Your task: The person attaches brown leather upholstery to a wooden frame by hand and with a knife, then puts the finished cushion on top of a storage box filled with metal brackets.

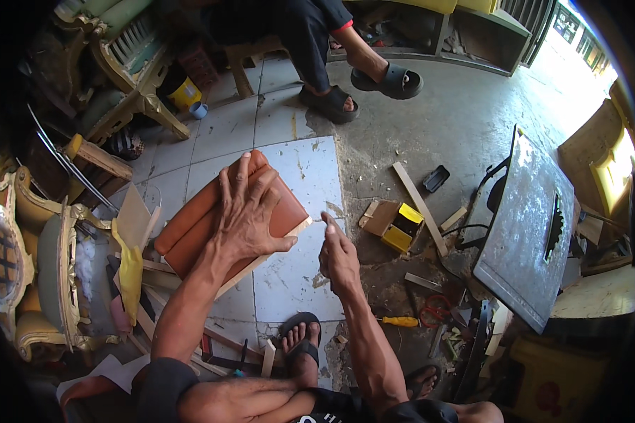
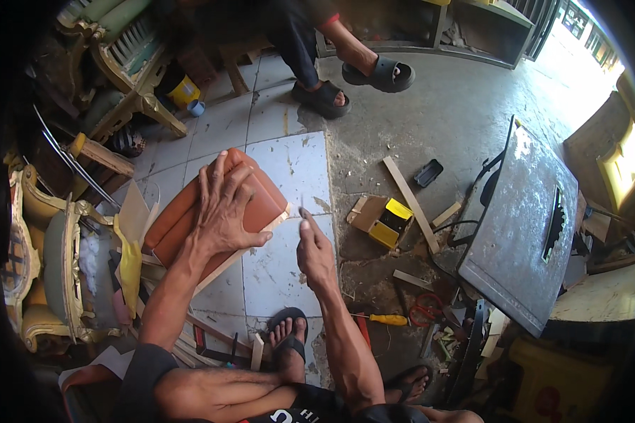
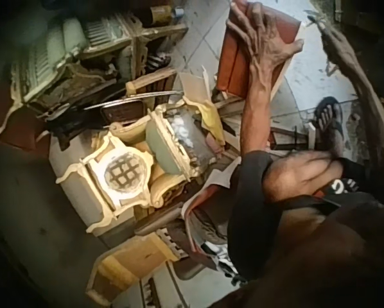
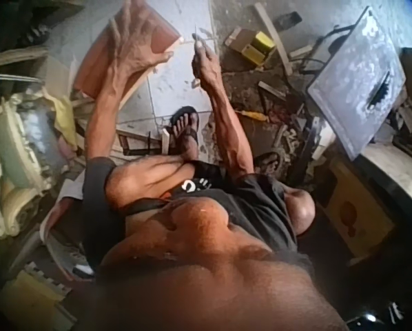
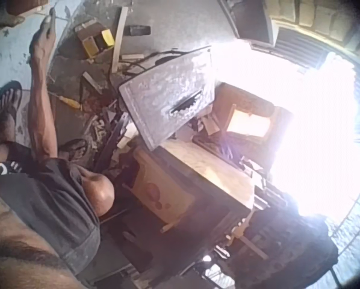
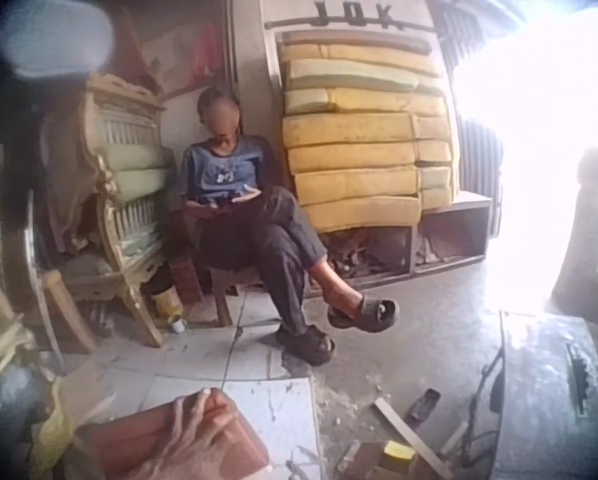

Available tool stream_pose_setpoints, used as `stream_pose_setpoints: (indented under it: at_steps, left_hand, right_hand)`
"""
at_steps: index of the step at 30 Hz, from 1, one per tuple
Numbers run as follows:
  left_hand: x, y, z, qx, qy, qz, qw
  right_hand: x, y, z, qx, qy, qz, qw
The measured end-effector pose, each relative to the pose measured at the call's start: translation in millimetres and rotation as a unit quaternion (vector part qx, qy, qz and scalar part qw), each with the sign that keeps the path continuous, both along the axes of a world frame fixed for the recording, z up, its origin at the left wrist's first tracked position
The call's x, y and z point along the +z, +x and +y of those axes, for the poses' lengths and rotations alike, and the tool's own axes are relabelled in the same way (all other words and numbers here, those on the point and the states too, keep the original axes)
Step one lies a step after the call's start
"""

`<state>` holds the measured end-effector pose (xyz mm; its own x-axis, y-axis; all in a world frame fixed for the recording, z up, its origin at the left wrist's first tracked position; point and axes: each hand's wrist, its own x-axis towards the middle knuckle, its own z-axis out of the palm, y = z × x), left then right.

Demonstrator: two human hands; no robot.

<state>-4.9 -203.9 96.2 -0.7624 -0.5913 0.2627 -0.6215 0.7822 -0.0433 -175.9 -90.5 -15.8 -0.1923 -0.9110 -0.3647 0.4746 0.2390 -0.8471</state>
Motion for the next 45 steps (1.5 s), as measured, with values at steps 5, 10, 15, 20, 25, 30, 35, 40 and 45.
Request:
stream_pose_setpoints:
  at_steps: [5,10,15,20,25,30,35,40,45]
  left_hand:
    - [-6.6,-5.4,25.2,-0.044,-0.005,-0.012,0.999]
    - [-10.1,-7.0,44.2,-0.045,-0.013,-0.024,0.999]
    - [-13.9,-8.1,54.8,-0.031,-0.013,-0.04,0.999]
    - [-16.8,-10.9,58.3,-0.032,-0.021,-0.044,0.998]
    - [-16.8,-14.8,62.4,-0.025,-0.034,-0.042,0.998]
    - [-18.7,-16.3,61.4,-0.022,-0.032,-0.044,0.998]
    - [-18.4,-14.7,63.1,-0.022,-0.041,-0.043,0.998]
    - [-19.4,-17.9,62.0,-0.022,-0.039,-0.038,0.998]
    - [-18.5,-16.4,60.5,-0.02,-0.037,-0.039,0.998]
  right_hand:
    - [-11.8,-7.2,20.8,-0.035,0.023,-0.007,0.999]
    - [-32.8,2.8,33.4,0.007,-0.039,0.025,0.999]
    - [-6.0,-7.6,39.2,0.075,0.049,-0.003,0.996]
    - [-11.1,-26.1,38.7,0.137,0.013,0.221,0.966]
    - [-14.8,-17.0,34.8,0.141,0.006,0.255,0.956]
    - [-10.7,-0.5,38.8,0.075,0.006,0.275,0.959]
    - [-14.6,-3.6,37.0,0.097,0.022,0.3,0.949]
    - [-16.6,-3.8,38.3,0.078,-0.008,0.337,0.938]
    - [-14.3,3.2,36.5,0.063,0.005,0.351,0.934]
